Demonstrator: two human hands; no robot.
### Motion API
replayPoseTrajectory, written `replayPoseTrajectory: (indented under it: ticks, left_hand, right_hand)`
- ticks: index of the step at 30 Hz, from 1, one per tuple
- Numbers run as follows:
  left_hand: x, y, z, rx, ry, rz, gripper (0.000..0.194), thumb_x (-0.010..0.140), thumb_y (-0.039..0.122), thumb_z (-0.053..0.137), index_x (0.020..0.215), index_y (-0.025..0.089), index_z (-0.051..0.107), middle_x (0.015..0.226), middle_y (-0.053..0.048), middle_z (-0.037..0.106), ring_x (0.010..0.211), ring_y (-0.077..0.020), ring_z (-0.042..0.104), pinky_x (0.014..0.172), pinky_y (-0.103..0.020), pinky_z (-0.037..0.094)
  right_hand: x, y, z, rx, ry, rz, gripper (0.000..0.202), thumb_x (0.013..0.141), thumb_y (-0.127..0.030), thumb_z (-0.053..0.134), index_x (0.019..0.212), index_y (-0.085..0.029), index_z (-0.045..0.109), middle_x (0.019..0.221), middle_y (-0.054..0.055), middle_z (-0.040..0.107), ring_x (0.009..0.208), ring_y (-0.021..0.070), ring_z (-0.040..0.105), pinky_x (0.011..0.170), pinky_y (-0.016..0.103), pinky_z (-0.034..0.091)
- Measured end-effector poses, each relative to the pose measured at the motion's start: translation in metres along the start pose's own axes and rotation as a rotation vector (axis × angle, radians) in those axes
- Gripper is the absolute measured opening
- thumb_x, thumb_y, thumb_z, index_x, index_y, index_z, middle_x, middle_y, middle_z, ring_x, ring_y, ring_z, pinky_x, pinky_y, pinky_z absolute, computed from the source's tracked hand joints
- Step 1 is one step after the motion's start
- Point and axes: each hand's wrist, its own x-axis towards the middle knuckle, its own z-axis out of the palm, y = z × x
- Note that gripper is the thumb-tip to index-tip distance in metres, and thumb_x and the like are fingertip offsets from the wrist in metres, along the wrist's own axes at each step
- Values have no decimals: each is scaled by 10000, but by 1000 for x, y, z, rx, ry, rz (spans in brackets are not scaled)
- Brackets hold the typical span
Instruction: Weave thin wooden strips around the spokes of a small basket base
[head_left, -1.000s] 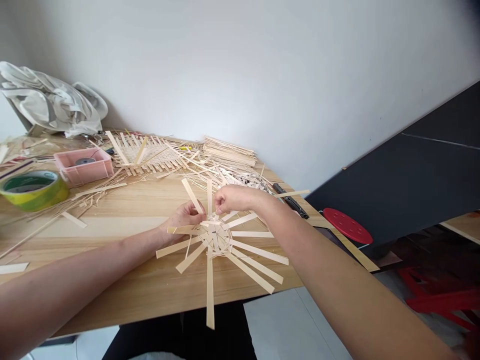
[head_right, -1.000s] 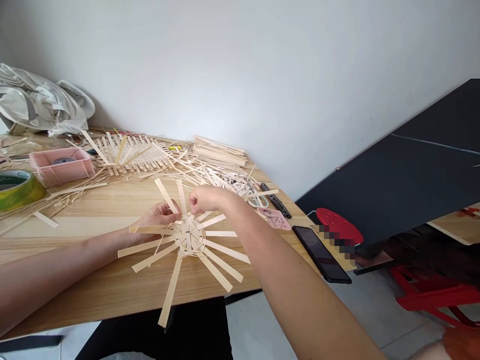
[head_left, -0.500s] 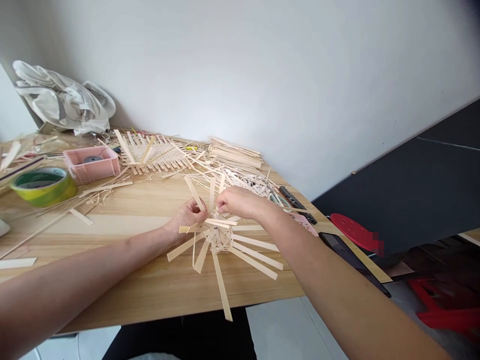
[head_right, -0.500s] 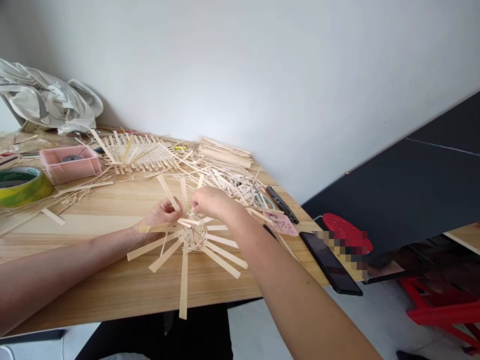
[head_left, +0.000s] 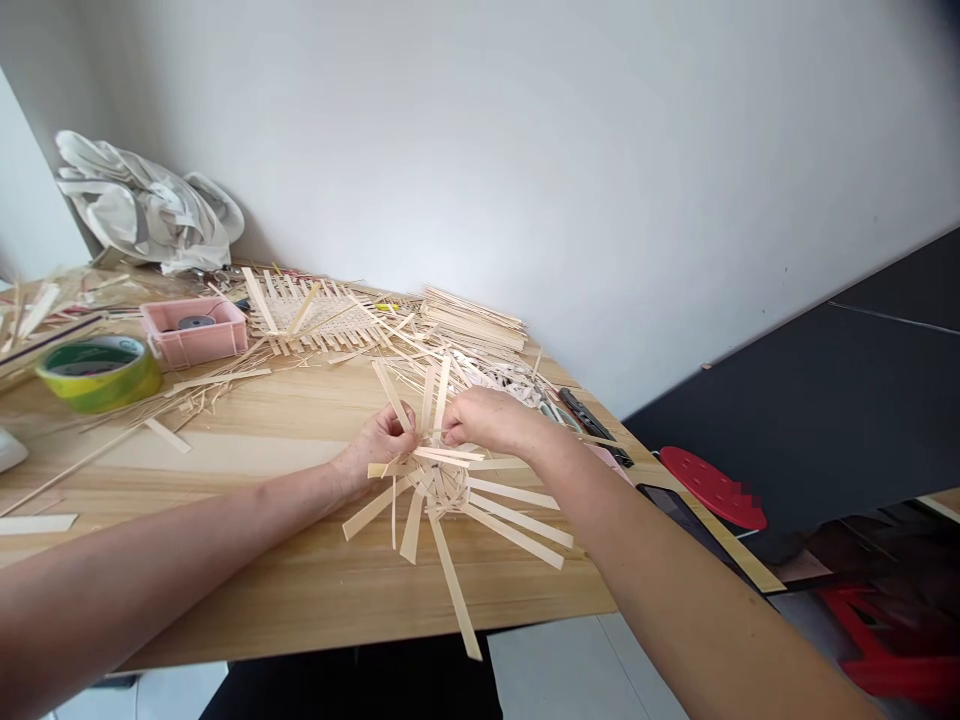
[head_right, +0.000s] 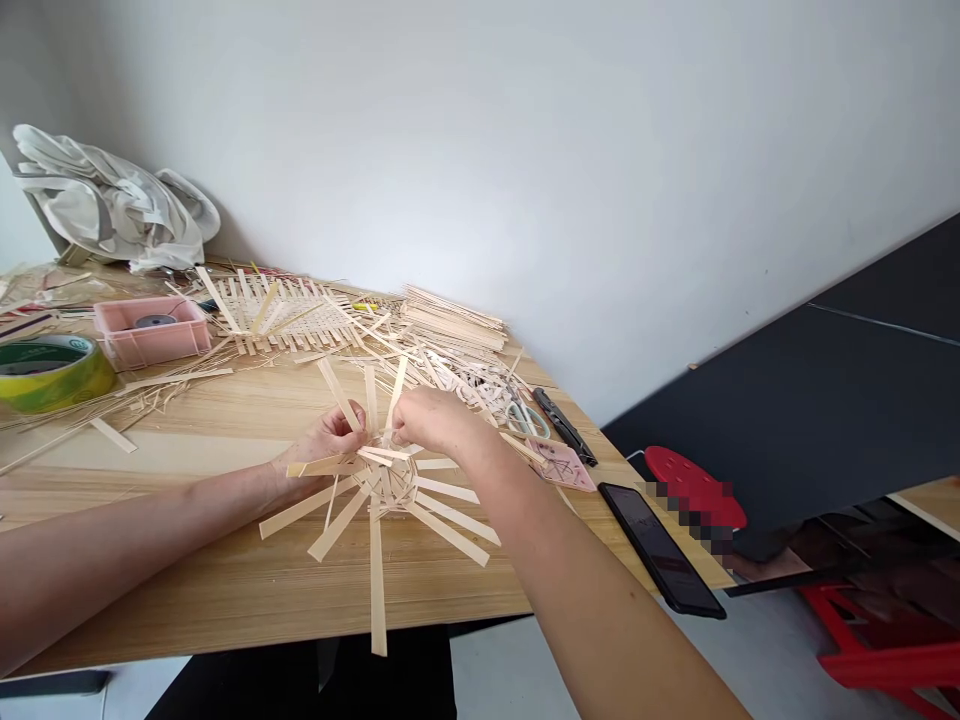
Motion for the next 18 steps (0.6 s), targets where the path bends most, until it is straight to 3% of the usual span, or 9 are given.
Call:
replayPoseTrajectory:
  ticks: [5, 12, 18]
  left_hand:
    - [-2, 0, -2, -6, -34, -44, 224, 586, 182, 621, 684, 175, 420, 531, 73, 454, 432, -49, 423, 436, -178, 294]
    - [-4, 5, -3, 28, -39, -195, 194, 576, 178, 618, 671, 166, 450, 536, 57, 463, 450, -71, 439, 438, -197, 303]
    - [-6, 18, 2, 5, -192, -314, 199, 600, 234, 625, 749, 116, 568, 663, -33, 582, 572, -129, 542, 541, -252, 408]
  right_hand:
    - [1, 0, 2, -45, -6, 15, 149, 607, -153, 483, 482, -161, 401, 494, -43, 205, 464, 65, 184, 477, 240, 147]
    - [4, -5, 6, -50, 6, 105, 42, 578, -199, 533, 549, -170, 525, 525, -28, 344, 474, 67, 285, 478, 228, 202]
    - [3, -14, 3, -147, 6, 64, 78, 613, -192, 507, 586, -179, 579, 532, -10, 415, 474, 78, 339, 470, 224, 211]
